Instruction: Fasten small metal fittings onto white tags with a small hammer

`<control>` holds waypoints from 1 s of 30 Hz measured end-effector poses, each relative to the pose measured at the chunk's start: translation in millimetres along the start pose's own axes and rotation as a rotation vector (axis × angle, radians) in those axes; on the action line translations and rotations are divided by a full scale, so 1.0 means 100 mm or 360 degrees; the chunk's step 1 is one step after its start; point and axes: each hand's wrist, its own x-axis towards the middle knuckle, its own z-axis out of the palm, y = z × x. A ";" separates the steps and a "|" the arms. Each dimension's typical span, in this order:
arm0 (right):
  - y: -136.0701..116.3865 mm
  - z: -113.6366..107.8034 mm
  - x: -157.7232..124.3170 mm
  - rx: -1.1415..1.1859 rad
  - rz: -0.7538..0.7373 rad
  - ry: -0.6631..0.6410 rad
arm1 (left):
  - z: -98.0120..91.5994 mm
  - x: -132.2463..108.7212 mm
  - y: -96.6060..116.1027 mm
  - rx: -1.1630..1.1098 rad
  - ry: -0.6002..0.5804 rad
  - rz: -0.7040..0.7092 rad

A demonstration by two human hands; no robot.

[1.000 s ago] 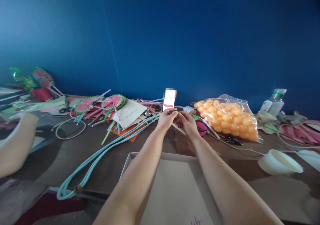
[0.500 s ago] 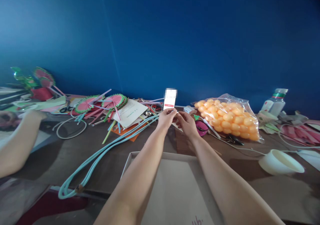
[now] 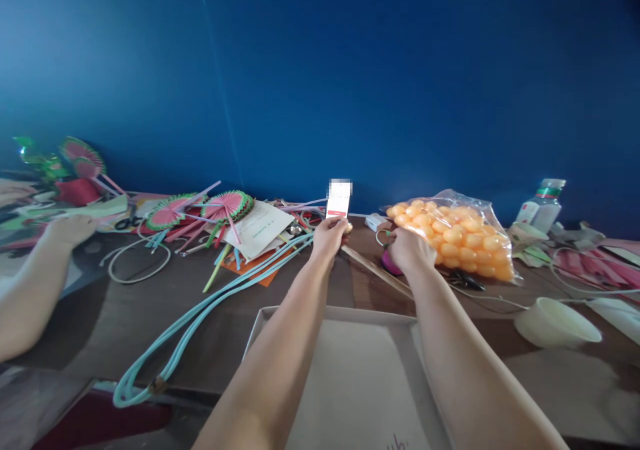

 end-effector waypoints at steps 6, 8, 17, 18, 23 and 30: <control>0.13 0.11 0.20 -0.0158 0.0177 -0.0173 | 0.01 -0.01 0.01 -0.0009 0.0022 -0.0033; 0.15 0.14 0.25 -0.0181 0.0171 -0.0176 | 0.00 0.01 -0.01 -0.0030 0.0024 -0.0020; 0.14 0.08 0.26 -0.0256 -0.0003 -0.0296 | -0.03 0.10 -0.12 -0.0017 0.0004 -0.0010; 0.15 0.09 0.27 -0.0268 -0.0031 -0.0311 | -0.03 0.11 -0.13 -0.0013 0.0001 -0.0011; 0.18 0.10 0.30 -0.0301 -0.0142 -0.0404 | -0.02 0.12 -0.15 -0.0023 0.0012 -0.0001; 0.17 0.06 0.25 -0.0102 -0.0079 -0.0324 | -0.01 0.07 -0.12 -0.0030 0.0020 -0.0011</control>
